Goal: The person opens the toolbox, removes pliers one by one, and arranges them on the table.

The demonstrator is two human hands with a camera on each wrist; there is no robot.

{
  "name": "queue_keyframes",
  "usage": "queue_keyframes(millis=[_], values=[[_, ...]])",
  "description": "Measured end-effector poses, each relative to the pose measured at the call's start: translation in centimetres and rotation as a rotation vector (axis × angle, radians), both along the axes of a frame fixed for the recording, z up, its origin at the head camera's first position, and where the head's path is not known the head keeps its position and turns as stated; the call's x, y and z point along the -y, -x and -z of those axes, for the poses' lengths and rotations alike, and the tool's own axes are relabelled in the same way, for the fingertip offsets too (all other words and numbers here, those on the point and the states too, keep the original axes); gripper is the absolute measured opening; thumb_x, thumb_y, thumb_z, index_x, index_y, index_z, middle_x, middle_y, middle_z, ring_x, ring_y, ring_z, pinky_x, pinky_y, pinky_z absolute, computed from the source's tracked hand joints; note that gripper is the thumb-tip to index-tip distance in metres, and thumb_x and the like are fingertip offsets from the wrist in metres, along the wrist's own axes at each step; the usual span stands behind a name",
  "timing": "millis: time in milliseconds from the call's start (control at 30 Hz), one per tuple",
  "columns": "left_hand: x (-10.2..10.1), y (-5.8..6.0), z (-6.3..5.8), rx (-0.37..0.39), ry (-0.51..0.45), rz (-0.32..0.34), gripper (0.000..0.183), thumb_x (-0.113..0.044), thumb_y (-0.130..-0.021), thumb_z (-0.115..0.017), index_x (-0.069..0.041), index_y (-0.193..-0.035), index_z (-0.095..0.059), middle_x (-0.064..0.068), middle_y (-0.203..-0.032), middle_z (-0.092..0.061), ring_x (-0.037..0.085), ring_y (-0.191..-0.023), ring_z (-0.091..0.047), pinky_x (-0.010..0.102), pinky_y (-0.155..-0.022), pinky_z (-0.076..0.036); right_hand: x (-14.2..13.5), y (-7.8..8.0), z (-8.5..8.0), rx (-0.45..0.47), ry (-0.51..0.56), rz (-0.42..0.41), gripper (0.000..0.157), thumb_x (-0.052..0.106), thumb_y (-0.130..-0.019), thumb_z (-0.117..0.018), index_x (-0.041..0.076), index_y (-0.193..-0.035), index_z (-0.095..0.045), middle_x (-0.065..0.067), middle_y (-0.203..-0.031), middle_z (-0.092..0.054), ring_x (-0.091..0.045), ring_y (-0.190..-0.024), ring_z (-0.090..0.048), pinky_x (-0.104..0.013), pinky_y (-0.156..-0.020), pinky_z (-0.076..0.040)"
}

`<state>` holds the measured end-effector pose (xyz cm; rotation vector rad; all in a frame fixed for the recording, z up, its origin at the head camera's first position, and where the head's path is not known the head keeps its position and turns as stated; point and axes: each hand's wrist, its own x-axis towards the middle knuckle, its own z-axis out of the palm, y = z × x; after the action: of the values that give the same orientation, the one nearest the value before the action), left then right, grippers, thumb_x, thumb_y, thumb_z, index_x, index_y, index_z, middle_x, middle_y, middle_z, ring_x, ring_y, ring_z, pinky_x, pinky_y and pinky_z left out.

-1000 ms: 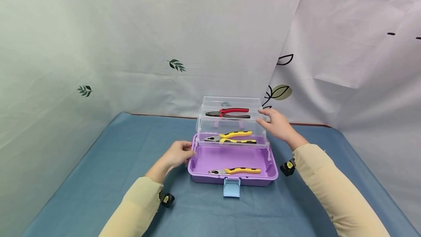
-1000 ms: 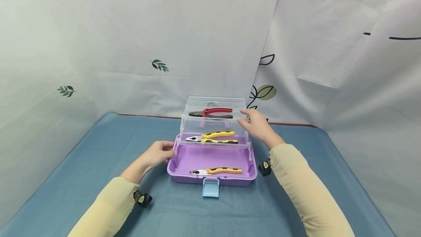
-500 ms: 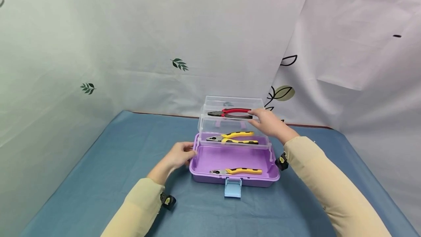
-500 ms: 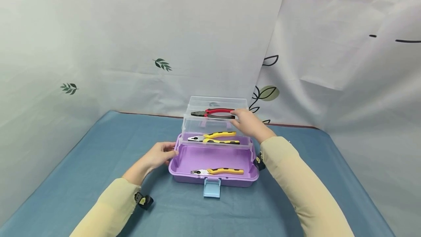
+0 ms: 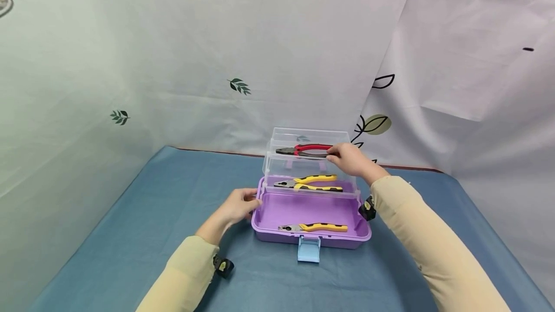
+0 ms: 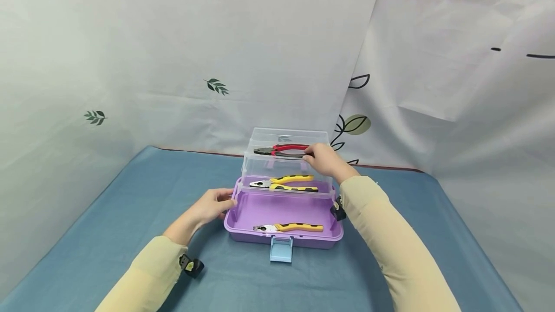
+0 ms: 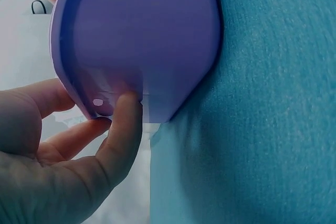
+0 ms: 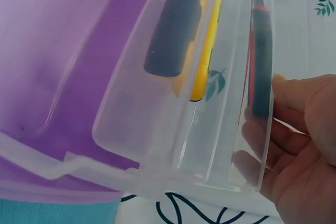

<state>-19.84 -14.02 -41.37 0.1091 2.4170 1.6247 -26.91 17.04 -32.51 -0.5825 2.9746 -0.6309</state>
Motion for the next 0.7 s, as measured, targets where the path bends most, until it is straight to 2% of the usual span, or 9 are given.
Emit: queue_keyframes(millis=[167,400,500,600,700], values=[[0.06,0.0,0.11,-0.001,-0.001,0.0,0.045,-0.005,-0.088,-0.058,0.007,-0.131,-0.05,0.021,-0.109,-0.065,0.017,-0.08,-0.063,0.033,-0.059,-0.056,-0.14,0.34,-0.05,0.055,0.044,0.024,0.038,0.02,-0.098,-0.05,-0.003,-0.128,-0.055,-0.02,-0.12,-0.062,-0.032,-0.108,-0.06,-0.046,-0.09,-0.05],[0.07,0.01,0.17,-0.004,-0.011,0.0,0.046,-0.005,-0.088,-0.058,0.007,-0.132,-0.049,0.022,-0.109,-0.065,0.017,-0.082,-0.063,0.032,-0.06,-0.057,0.0,0.38,-0.38,0.046,0.057,0.015,0.035,0.02,-0.098,-0.051,-0.003,-0.124,-0.058,-0.019,-0.11,-0.064,-0.028,-0.094,-0.06,-0.041,-0.076,-0.05],[0.08,-0.01,0.18,-0.006,-0.018,0.0,0.047,-0.005,-0.088,-0.059,0.007,-0.132,-0.049,0.022,-0.109,-0.065,0.017,-0.082,-0.064,0.032,-0.061,-0.057,-0.1,0.32,-0.25,0.014,0.056,0.003,0.034,0.021,-0.097,-0.052,-0.002,-0.121,-0.059,-0.021,-0.119,-0.058,-0.033,-0.107,-0.055,-0.047,-0.086,-0.048],[0.14,-0.02,0.2,-0.006,-0.017,0.005,0.047,-0.005,-0.088,-0.059,0.007,-0.132,-0.049,0.022,-0.109,-0.065,0.017,-0.082,-0.063,0.032,-0.061,-0.057,-0.29,0.27,-0.03,-0.016,0.067,-0.009,0.032,0.02,-0.097,-0.053,-0.002,-0.119,-0.06,-0.024,-0.131,-0.048,-0.039,-0.123,-0.043,-0.055,-0.097,-0.042],[0.14,-0.03,0.28,-0.005,-0.008,0.004,0.047,-0.006,-0.089,-0.058,0.006,-0.133,-0.049,0.021,-0.109,-0.065,0.017,-0.083,-0.063,0.032,-0.061,-0.057,-0.41,0.3,0.24,-0.029,0.099,-0.019,0.031,0.019,-0.096,-0.054,-0.002,-0.118,-0.061,-0.026,-0.137,-0.043,-0.041,-0.129,-0.038,-0.056,-0.101,-0.039]])
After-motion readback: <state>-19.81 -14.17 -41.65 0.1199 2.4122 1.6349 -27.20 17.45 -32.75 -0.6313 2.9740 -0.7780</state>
